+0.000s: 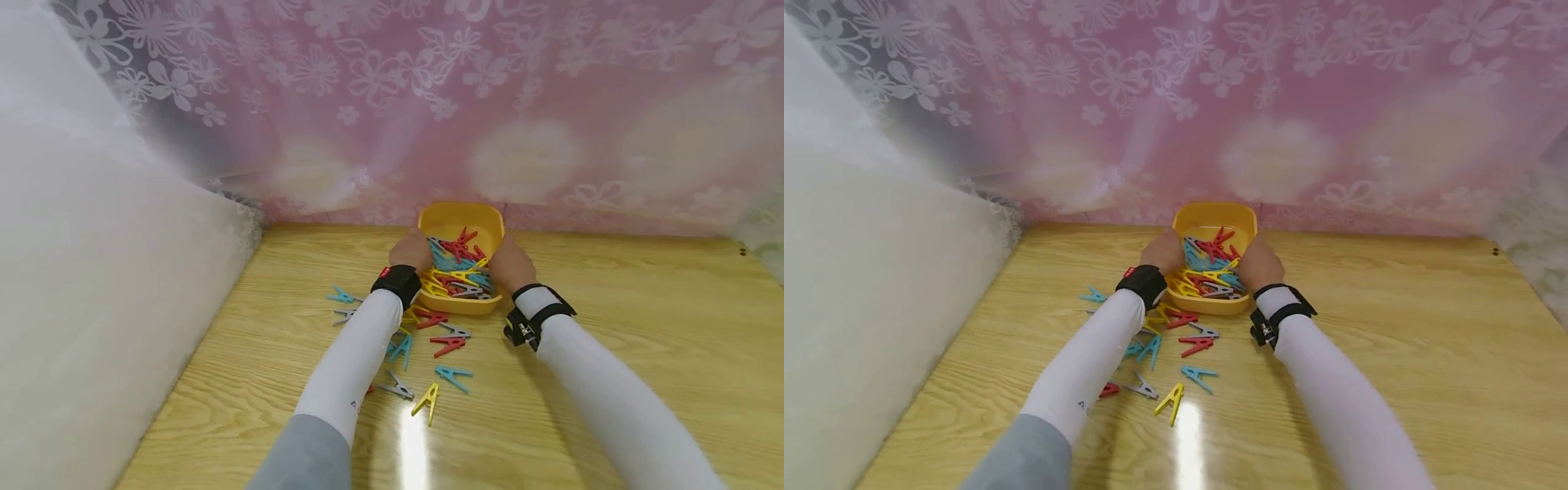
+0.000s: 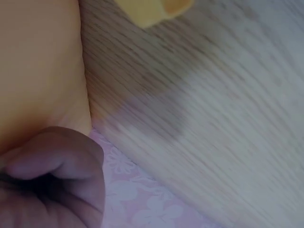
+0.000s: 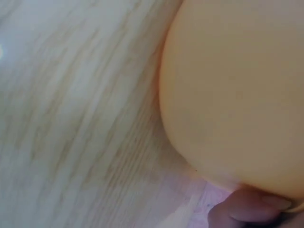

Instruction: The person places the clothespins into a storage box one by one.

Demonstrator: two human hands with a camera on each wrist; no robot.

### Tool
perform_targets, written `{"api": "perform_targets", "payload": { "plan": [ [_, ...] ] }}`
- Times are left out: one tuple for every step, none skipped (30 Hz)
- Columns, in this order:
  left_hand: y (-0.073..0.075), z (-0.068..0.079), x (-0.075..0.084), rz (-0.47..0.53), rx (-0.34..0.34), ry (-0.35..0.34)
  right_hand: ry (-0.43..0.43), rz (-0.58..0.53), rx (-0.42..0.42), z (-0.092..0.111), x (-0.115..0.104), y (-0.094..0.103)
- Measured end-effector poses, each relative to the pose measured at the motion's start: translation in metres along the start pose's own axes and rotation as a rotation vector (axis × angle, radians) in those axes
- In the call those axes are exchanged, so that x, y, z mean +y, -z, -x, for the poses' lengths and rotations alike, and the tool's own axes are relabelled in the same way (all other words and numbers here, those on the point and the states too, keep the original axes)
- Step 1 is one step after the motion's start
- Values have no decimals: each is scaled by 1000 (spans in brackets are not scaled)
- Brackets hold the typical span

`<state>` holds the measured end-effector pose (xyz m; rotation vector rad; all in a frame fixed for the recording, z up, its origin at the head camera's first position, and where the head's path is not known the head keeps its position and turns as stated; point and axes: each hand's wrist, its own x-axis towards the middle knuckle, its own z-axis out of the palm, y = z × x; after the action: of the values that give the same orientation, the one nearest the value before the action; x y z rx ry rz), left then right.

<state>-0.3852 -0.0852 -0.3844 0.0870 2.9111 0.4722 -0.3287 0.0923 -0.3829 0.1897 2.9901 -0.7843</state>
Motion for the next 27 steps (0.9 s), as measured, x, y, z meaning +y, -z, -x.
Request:
{"api": "perform_targets", "payload": {
  "plan": [
    [0, -1, -3, 13, -11, -9, 1, 10, 10, -1, -2, -2],
    [1, -3, -6, 31, -24, -18, -4, 22, 16, -1, -4, -4],
    [1, -4, -9, 50, -40, -26, -10, 28, 21, -2, -6, -5],
    [2, -6, -11, 70, -48, -36, -19, 35, 25, -3, -8, -6],
    [2, -8, -14, 82, -52, -49, -29, 41, 28, -4, -9, -7],
    [3, -9, -15, 94, -54, -62, -42, 47, 30, -5, -11, -7],
    [3, -11, -17, 100, -56, -74, -65, 51, 32, -6, -13, -8],
    [3, -13, -17, 101, -60, -82, -82, 58, 34, -7, -14, -8],
    [4, -15, -18, 100, -54, -89, -97, 63, 39, -8, -15, -7],
    [5, -16, -18, 102, -50, -95, -112, 64, 44, -9, -16, -7],
    [6, -16, -18, 105, -47, -102, -121, 67, 48, -9, -17, -7],
    [8, -16, -18, 113, -59, -96, -125, 72, 54, -10, -17, -6],
    [9, -15, -19, 132, -69, -91, -126, 77, 57, -10, -18, -6],
    [11, -14, -21, 156, -75, -94, -126, 79, 59, -9, -18, -6],
    [13, -13, -24, 174, -61, -105, -123, 83, 62, -9, -18, -5],
    [16, -11, -27, 191, -60, -117, -123, 86, 62, -8, -18, -5],
    [19, -9, -33, 217, -52, -130, -121, 94, 62, -8, -18, -5],
    [23, -8, -40, 237, -43, -145, -121, 99, 63, -7, -18, -5],
    [26, -8, -50, 255, -14, -178, -124, 101, 65, -7, -18, -4],
    [31, -6, -60, 263, 10, -207, -127, 102, 69, -6, -18, -5],
    [36, -5, -70, 263, 32, -221, -128, 104, 73, -6, -18, -5],
    [41, -4, -82, 279, 38, -235, -131, 106, 73, -6, -18, -5],
    [45, -2, -94, 292, 47, -248, -132, 108, 76, -5, -18, -6],
    [49, 0, -105, 294, 52, -256, -135, 108, 77, -5, -17, -6],
    [51, 3, -116, 299, 53, -260, -137, 110, 77, -5, -16, -6],
    [54, 7, -125, 303, 44, -256, -137, 111, 73, -5, -15, -7],
    [55, 11, -134, 305, 34, -258, -139, 115, 68, -5, -13, -7]
  ]
}}
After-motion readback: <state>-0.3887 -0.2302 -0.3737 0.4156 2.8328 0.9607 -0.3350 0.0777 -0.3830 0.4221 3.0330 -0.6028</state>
